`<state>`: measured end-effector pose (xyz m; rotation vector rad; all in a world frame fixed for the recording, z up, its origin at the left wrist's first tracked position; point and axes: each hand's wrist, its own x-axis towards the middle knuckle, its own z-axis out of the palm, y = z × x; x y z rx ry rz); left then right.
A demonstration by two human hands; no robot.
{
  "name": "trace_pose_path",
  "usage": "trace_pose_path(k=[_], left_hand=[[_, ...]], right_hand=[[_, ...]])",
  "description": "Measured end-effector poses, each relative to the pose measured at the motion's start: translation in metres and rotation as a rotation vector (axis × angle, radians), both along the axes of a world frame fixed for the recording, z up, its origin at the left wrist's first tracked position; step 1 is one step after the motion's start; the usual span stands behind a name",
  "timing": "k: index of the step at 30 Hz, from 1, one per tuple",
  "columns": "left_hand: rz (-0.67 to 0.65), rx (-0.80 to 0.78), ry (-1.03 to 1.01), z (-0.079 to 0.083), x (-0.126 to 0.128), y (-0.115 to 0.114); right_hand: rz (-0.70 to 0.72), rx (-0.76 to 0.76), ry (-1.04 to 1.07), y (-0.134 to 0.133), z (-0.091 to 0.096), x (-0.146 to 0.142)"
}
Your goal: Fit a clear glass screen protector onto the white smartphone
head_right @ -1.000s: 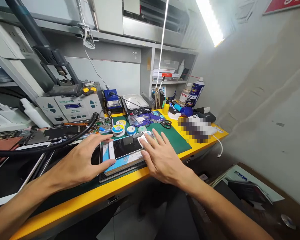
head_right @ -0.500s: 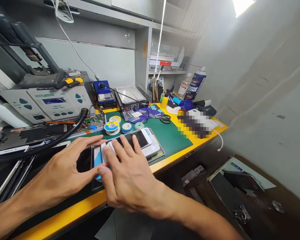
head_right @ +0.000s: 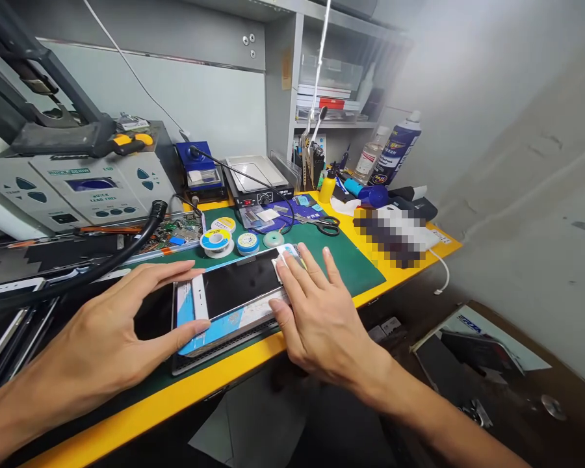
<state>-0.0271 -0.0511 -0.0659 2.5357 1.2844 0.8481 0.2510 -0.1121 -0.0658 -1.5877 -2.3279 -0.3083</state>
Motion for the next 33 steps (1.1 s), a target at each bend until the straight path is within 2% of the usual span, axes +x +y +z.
trace_pose_path(k=[4,8,10,14,18,21,28,33], left_hand=[[0.014,-0.026,-0.006,0.002,0.002,0.0],[-0.009,-0.042,-0.036,0.001,0.002,0.001],[-0.008,-0.057,-0.037,-0.001,0.001,0.002],[0.04,-0.105,-0.068,-0.006,0.002,0.0],[0.071,-0.116,-0.077,-0.005,0.006,-0.004],[0.059,-0.07,-0.055,-0.002,0.008,-0.007],[-0.009,0.081,-0.015,0.001,0.007,-0.009],[0.034,0.004,-0.038,0.0,0.006,-0.008]], right_hand=[[0.007,0.001,0.059,-0.002,0.0,-0.023],[0.142,-0.056,0.136,-0.008,-0.001,-0.059],[0.197,-0.077,0.161,-0.011,-0.003,-0.069],[0.194,-0.078,0.127,-0.013,-0.004,-0.052],[0.03,-0.015,0.025,-0.01,-0.004,-0.012],[-0.017,0.006,-0.035,-0.009,-0.007,0.005],[-0.014,0.044,-0.015,-0.011,-0.019,-0.003],[0.054,0.004,0.034,-0.013,-0.011,-0.02]])
